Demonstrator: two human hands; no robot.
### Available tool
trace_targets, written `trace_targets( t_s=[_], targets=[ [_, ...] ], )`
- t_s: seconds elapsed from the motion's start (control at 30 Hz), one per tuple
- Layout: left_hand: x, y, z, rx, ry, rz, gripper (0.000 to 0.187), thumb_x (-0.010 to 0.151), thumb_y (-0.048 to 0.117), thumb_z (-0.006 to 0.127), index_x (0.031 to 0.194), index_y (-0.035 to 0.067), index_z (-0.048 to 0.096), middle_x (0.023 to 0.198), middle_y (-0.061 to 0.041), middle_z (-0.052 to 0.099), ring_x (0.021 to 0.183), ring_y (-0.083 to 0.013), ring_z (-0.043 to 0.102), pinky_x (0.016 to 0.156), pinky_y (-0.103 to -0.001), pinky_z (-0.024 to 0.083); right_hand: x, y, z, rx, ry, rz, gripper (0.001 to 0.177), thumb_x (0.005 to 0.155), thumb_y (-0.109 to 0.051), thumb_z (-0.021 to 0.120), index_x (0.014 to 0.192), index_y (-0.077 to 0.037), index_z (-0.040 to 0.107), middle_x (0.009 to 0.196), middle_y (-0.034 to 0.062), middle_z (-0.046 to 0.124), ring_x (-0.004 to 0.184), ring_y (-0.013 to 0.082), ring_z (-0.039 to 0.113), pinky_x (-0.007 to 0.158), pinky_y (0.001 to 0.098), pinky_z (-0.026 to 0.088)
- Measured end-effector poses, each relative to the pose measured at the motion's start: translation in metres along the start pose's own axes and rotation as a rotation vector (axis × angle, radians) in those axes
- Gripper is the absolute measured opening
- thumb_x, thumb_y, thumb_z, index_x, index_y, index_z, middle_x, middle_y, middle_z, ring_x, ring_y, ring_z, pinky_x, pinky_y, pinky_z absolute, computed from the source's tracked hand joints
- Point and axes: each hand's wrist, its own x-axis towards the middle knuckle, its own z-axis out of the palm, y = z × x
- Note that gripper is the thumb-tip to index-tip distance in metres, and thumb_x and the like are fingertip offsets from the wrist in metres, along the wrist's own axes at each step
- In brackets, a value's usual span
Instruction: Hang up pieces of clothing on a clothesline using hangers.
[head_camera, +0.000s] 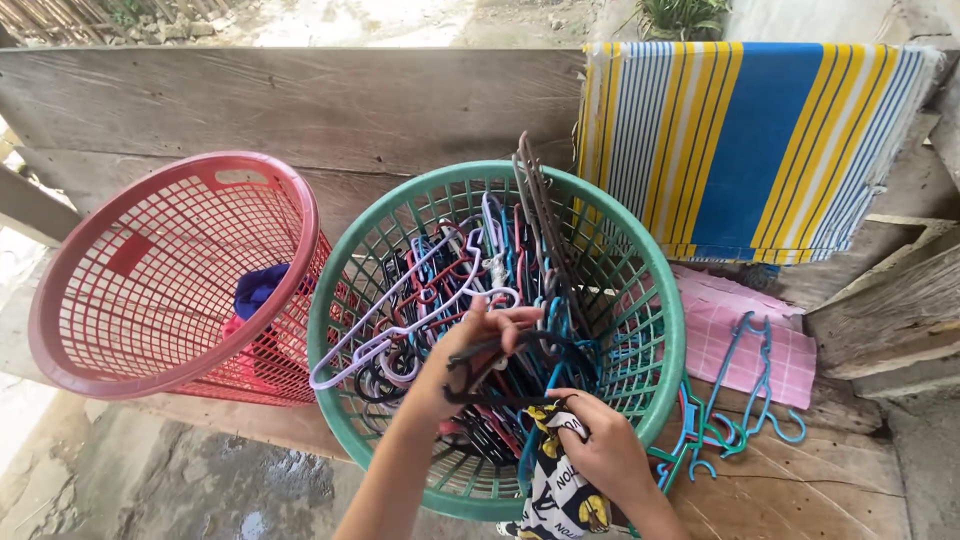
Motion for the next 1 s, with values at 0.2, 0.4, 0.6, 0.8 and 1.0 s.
trace_targets(
  t_s=[0.2,0.4,0.6,0.8,1.0],
  targets=[
    [-0.034,0.036,-0.005,0.291,-0.022,-0.494,0.036,0.112,0.026,0.050,0.106,-0.005,0.066,0.125,-0.030,0.062,0.085,-0.0441,0.022,0.067,-0.059,0.013,0.002,0.016,0.004,0.001,0.002,-0.158,0.031,0.078,-0.004,0.063,0.108,0.000,0.069,0.110,0.0130,0.073,0.090,0.0322,0.073,0.077,0.0370,0.057],
    [-0.041,0.019,0.038,1.250,-0.401,-0.368,0.068,0.079,0.009,0.068,0.144,0.006,0.048,0.113,-0.017,0.072,0.107,-0.0306,0.070,0.094,-0.037,0.054,0.000,0.011,0.004,-0.085,-0.028,-0.064,0.020,0.080,-0.006,0.065,0.099,0.000,0.067,0.099,0.0138,0.070,0.088,0.0340,0.070,0.075,0.0385,0.055],
    [-0.043,-0.061,0.028,1.316,-0.058,-0.167,0.064,0.091,0.008,0.060,0.150,-0.002,0.037,0.119,-0.026,0.064,0.113,-0.0415,0.062,0.097,-0.047,0.049,0.002,0.005,0.002,-0.053,-0.018,-0.106,0.022,0.080,-0.005,0.063,0.100,0.001,0.067,0.101,0.0127,0.070,0.087,0.0334,0.071,0.075,0.0386,0.055],
    [-0.050,-0.023,0.051,1.235,-0.100,-0.105,0.051,0.091,0.009,0.059,0.142,0.005,0.053,0.117,-0.022,0.067,0.114,-0.0390,0.063,0.096,-0.046,0.049,0.001,0.014,0.004,-0.061,0.003,-0.119,0.021,0.079,-0.003,0.062,0.100,0.003,0.063,0.098,0.0154,0.066,0.087,0.0364,0.067,0.073,0.0414,0.054],
    [-0.077,0.035,0.067,1.215,-0.181,0.174,0.061,0.084,0.002,0.062,0.144,0.005,0.051,0.119,-0.019,0.066,0.113,-0.0354,0.067,0.097,-0.042,0.054,-0.001,0.029,0.007,0.020,0.094,-0.203,0.024,0.078,0.003,0.060,0.102,0.006,0.062,0.102,0.0170,0.066,0.090,0.0360,0.067,0.077,0.0397,0.053]
  ],
)
